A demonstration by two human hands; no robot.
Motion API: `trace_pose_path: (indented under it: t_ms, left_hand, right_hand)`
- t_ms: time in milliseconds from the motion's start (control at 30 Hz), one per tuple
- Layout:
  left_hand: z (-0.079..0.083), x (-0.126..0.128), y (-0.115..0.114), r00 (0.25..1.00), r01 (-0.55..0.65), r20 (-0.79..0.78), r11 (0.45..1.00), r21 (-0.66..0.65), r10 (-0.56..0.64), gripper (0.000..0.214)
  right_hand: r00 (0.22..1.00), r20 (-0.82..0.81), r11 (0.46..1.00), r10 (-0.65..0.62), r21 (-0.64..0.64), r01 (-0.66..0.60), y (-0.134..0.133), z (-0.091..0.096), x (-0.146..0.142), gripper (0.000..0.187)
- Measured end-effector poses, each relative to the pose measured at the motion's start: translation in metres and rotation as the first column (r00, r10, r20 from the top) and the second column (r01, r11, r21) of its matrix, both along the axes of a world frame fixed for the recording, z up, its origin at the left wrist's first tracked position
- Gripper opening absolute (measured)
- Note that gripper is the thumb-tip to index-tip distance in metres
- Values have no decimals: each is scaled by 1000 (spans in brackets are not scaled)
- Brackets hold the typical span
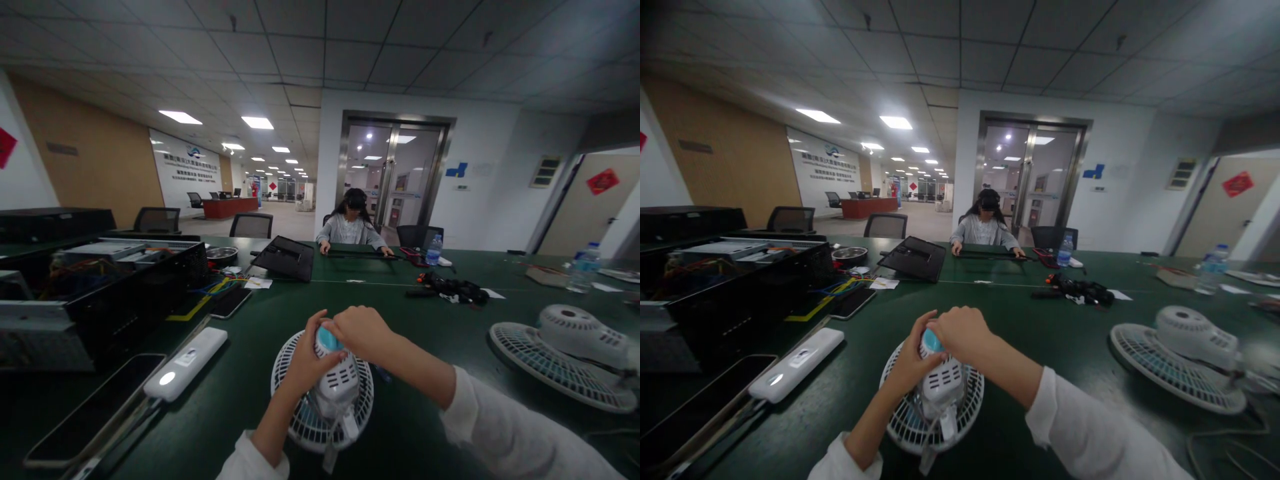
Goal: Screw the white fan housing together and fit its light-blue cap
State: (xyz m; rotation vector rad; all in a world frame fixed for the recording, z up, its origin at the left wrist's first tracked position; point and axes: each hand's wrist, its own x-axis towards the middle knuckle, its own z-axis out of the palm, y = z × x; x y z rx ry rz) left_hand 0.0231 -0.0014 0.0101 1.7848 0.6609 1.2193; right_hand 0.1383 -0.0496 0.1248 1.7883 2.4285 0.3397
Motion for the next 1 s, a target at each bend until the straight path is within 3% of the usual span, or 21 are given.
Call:
trace_pose_path:
  t_ms: [167,233,367,567,667,733,833,1000]
  left_hand:
    - [0,0,0,1000,-4,22,1000,5,4,64]
    - [0,0,0,1000,-6,4,1000,-3,6,66]
    - [-2,1,0,1000,-1,-9,1000,11,1,66]
    - [-5,1,-1,999,-39,-18,998,50,40,68]
    - [-5,0,-1,999,-34,-20,998,44,35,69]
    - [-4,-1,-2,1000,-21,-15,999,38,22,70]
    - [-3,-1,-2,1000,-9,-1,999,50,9,63]
    - [-3,-1,-3,1000,-22,-18,1000,12,23,67]
  right_hand:
    - [967,-30,963,253,-90,-255,6,16,19,34]
    - [957,-12,949,291,-126,-290,11,17,19,30]
    - [973,13,968,229,-111,-226,14,13,12,27]
    - [998,-18,998,-64,1,64,6,-8,-7,33]
    - [990,-38,991,-135,13,135,5,-12,-9,43]
    - [995,-43,996,-94,-2,94,5,-6,-5,46]
    - [996,-41,996,77,-51,-79,6,10,5,31]
    - [959,-2,940,284,-196,-279,8,26,11,26]
